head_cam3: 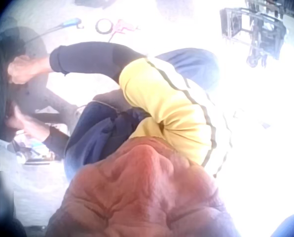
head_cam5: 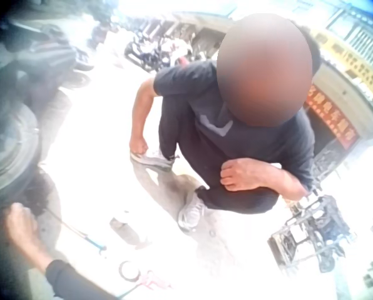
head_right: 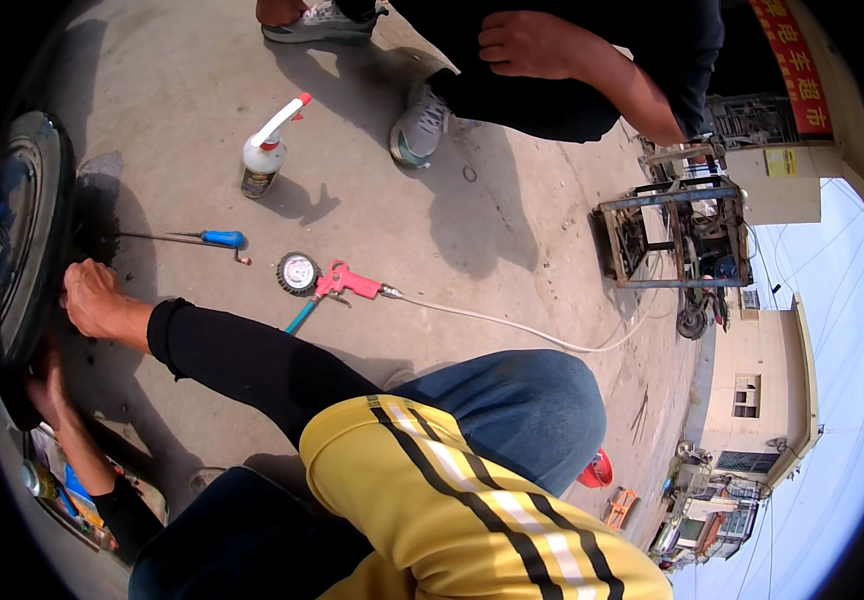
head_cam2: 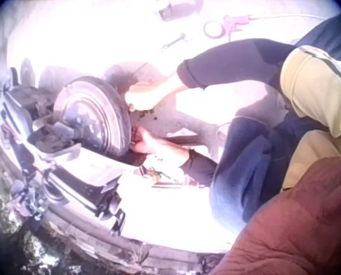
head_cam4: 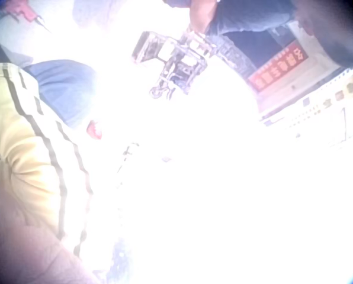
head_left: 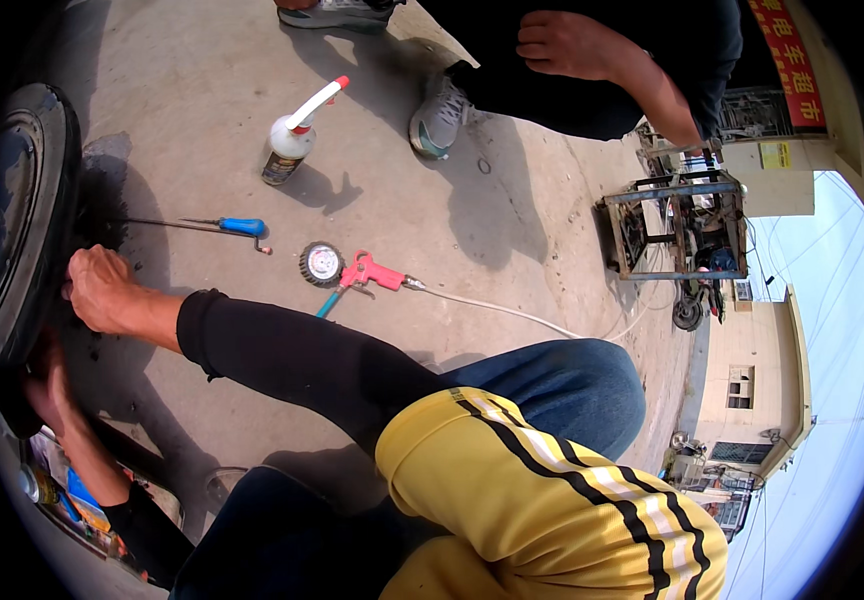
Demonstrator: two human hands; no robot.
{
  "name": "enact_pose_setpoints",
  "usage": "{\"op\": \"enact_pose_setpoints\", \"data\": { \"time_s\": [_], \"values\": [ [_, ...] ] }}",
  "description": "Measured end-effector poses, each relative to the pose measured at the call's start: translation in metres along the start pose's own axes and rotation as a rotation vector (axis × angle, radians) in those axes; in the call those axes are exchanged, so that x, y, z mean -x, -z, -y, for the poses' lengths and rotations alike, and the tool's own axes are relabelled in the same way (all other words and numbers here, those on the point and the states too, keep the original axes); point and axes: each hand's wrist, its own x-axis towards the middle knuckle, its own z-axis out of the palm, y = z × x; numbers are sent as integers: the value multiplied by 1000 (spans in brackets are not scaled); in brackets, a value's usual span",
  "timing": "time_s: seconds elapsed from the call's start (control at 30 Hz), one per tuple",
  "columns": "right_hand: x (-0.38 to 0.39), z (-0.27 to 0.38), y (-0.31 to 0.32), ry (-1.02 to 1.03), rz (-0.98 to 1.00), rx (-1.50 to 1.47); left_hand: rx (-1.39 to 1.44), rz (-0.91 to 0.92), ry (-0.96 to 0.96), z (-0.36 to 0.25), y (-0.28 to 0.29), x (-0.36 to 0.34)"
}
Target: The person sits on the ground and uses a spray bottle to apply liquid to a scooter tire, then uses a pressure gauge to check the tire pressure. They use a screwdriver to apply a sealant from a small container into the tire and later handle a small plastic bag containing a repair component.
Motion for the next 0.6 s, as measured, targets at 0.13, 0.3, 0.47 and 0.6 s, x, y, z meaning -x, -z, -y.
{"op": "enact_pose_setpoints", "data": {
  "time_s": [0.13,0.3,0.47,0.6],
  "values": [
    [-2,3,3,-33,57,14,48,73,44,0,6,1],
    [2,8,12,-48,51,-20,104,95,113,6,-3,8],
    [-3,2,11,-51,124,-3,71,49,49,17,-14,15],
    [-2,9,21,-95,142,43,52,114,107,52,-51,50]
  ]
}}
